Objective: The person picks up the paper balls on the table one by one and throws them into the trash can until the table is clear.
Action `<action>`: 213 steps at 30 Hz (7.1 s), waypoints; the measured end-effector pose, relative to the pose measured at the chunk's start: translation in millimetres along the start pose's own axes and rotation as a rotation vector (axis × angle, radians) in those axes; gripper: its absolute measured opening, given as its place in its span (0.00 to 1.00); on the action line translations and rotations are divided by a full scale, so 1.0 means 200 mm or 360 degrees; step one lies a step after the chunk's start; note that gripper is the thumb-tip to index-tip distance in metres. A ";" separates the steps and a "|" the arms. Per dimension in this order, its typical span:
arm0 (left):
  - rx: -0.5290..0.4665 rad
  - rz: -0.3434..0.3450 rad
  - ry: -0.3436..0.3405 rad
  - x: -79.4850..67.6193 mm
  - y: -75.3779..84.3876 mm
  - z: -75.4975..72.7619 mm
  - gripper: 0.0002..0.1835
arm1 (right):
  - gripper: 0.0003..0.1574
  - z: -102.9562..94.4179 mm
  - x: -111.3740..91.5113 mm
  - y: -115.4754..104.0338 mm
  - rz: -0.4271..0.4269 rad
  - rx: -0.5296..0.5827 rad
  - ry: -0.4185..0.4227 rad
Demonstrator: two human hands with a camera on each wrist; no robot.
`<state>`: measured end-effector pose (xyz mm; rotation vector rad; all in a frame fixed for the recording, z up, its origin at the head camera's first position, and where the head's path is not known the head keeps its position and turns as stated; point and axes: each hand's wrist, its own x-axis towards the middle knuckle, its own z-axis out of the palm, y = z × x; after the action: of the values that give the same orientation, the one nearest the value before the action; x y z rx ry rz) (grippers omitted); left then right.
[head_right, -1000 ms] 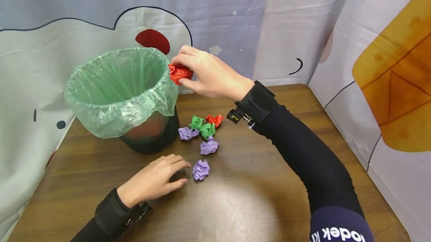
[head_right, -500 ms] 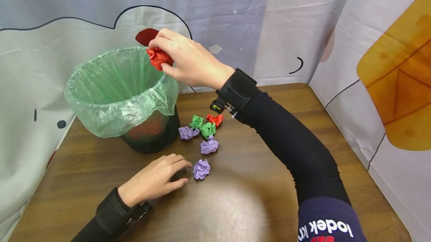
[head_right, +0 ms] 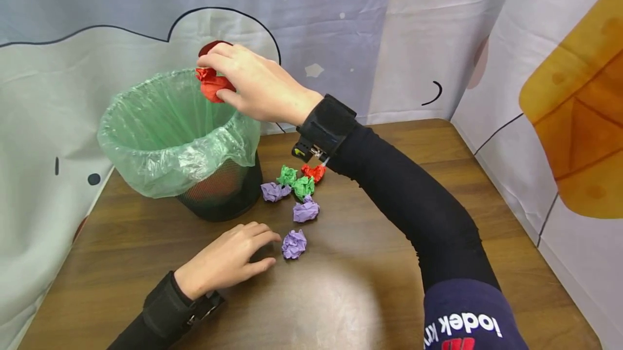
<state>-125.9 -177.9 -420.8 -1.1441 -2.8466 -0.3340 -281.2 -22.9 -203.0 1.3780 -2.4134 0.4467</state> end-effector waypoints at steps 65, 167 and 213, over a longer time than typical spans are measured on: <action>0.0015 0.0005 0.0019 0.05 -0.01 0.02 0.22 | 0.12 0.11 -0.72 0.18 0.0098 0.0106 -0.0021; 0.0031 0.0195 0.0015 0.18 0.04 0.06 0.15 | 0.13 0.45 -1.11 0.20 0.0370 0.0370 -0.0207; -0.0104 0.0663 0.1675 0.12 0.11 -0.58 0.15 | 0.13 0.46 -1.15 0.20 0.0380 0.0346 -0.0181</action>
<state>-131.2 -172.6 -299.8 -1.0710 -1.6675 -0.7255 -216.0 134.4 -388.3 1.2305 -2.7036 0.7278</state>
